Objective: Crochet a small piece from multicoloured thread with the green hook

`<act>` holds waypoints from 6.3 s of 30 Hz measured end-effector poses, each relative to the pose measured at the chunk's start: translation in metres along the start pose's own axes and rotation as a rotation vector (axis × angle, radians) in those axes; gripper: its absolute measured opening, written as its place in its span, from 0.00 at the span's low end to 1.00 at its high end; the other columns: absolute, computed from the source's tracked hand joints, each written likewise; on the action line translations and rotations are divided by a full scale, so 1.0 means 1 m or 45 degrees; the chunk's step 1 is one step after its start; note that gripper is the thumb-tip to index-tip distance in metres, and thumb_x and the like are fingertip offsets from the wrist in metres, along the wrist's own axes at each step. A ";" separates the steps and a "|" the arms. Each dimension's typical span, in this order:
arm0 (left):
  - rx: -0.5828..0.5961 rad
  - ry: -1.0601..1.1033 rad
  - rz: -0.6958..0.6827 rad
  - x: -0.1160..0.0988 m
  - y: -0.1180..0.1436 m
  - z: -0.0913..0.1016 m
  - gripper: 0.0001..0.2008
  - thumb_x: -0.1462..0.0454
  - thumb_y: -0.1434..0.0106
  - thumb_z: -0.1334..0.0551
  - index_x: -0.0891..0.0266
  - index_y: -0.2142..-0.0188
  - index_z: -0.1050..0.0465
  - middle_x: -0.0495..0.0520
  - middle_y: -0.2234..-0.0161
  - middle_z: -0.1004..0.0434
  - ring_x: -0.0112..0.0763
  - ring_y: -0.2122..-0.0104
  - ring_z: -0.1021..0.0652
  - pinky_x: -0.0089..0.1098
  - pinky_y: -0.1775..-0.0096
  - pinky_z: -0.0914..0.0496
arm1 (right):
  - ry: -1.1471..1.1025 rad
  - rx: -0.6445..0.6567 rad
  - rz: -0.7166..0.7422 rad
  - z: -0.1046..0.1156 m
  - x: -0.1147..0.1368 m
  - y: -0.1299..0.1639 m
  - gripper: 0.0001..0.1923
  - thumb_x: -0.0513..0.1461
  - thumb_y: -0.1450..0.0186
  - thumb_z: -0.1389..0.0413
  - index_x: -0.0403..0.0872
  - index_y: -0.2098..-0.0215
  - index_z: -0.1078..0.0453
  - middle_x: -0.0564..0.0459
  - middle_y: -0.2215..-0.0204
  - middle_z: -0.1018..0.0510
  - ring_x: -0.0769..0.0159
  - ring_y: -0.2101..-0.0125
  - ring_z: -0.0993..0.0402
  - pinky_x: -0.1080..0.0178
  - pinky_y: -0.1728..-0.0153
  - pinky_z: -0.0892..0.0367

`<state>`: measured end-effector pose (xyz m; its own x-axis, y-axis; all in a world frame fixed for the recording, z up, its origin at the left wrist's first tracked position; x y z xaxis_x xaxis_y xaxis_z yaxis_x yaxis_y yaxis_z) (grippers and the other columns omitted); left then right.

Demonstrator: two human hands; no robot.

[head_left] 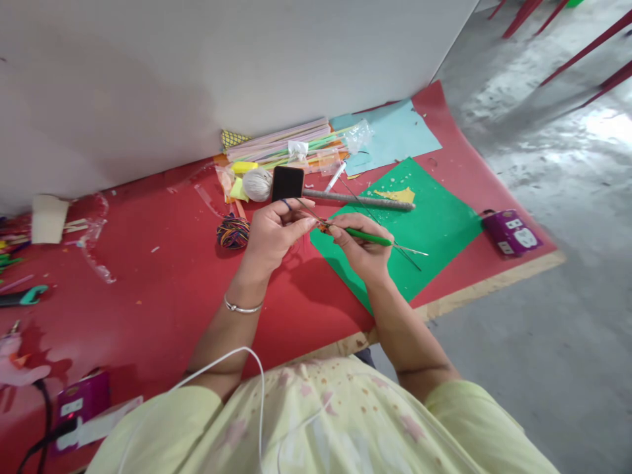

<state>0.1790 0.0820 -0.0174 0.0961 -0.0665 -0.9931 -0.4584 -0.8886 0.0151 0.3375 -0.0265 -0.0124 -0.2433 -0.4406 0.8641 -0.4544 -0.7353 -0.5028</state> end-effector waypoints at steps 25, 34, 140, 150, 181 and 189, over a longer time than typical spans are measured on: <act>0.085 -0.069 0.012 0.005 -0.002 -0.007 0.20 0.63 0.48 0.22 0.62 0.55 0.18 0.55 0.63 0.12 0.37 0.60 0.14 0.35 0.56 0.21 | -0.165 -0.049 -0.304 -0.002 -0.024 0.002 0.07 0.46 0.35 0.29 0.53 0.63 0.16 0.56 0.67 0.12 0.68 0.69 0.15 0.66 0.70 0.22; 0.045 -0.110 0.000 0.006 -0.003 -0.002 0.20 0.64 0.47 0.24 0.61 0.54 0.16 0.52 0.66 0.14 0.31 0.65 0.17 0.30 0.62 0.25 | -0.130 -0.049 -0.320 -0.002 -0.027 0.003 0.10 0.49 0.35 0.29 0.52 0.63 0.16 0.55 0.68 0.12 0.68 0.69 0.16 0.65 0.71 0.22; -0.115 0.204 0.126 0.013 0.001 -0.008 0.17 0.65 0.51 0.23 0.61 0.60 0.17 0.47 0.72 0.20 0.17 0.81 0.32 0.22 0.81 0.41 | 0.739 0.108 0.886 -0.020 0.035 0.032 0.25 0.34 0.30 0.35 0.53 0.36 0.26 0.43 0.48 0.12 0.56 0.52 0.12 0.56 0.52 0.14; -0.100 -0.026 -0.113 0.003 0.003 -0.007 0.15 0.64 0.45 0.25 0.59 0.56 0.16 0.51 0.66 0.14 0.28 0.66 0.17 0.26 0.64 0.25 | 0.677 0.104 0.854 -0.019 0.034 0.030 0.25 0.35 0.31 0.34 0.54 0.36 0.25 0.43 0.48 0.12 0.56 0.51 0.12 0.56 0.51 0.15; -0.183 -0.155 -0.108 0.007 0.000 0.000 0.17 0.65 0.48 0.26 0.59 0.57 0.15 0.49 0.71 0.16 0.27 0.71 0.18 0.26 0.68 0.25 | 0.088 0.015 0.098 -0.011 -0.005 0.007 0.07 0.44 0.31 0.32 0.54 0.57 0.14 0.49 0.56 0.10 0.62 0.59 0.12 0.59 0.59 0.14; -0.188 -0.217 -0.129 0.004 0.002 0.000 0.18 0.67 0.47 0.27 0.59 0.55 0.15 0.49 0.71 0.16 0.26 0.73 0.19 0.25 0.70 0.26 | -0.293 -0.012 -0.295 -0.019 -0.049 0.011 0.09 0.47 0.30 0.34 0.53 0.57 0.15 0.52 0.61 0.12 0.63 0.66 0.13 0.61 0.68 0.16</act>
<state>0.1783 0.0795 -0.0212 -0.0210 0.0926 -0.9955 -0.3185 -0.9444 -0.0812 0.3282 -0.0035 -0.0603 0.0672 -0.3680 0.9274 -0.4829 -0.8253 -0.2926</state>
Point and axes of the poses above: each hand's wrist, its own y-axis away from the middle knuckle, its own z-axis out of the back of the hand, x = y × z, the point moved 9 cm from there along -y, towards the middle knuckle
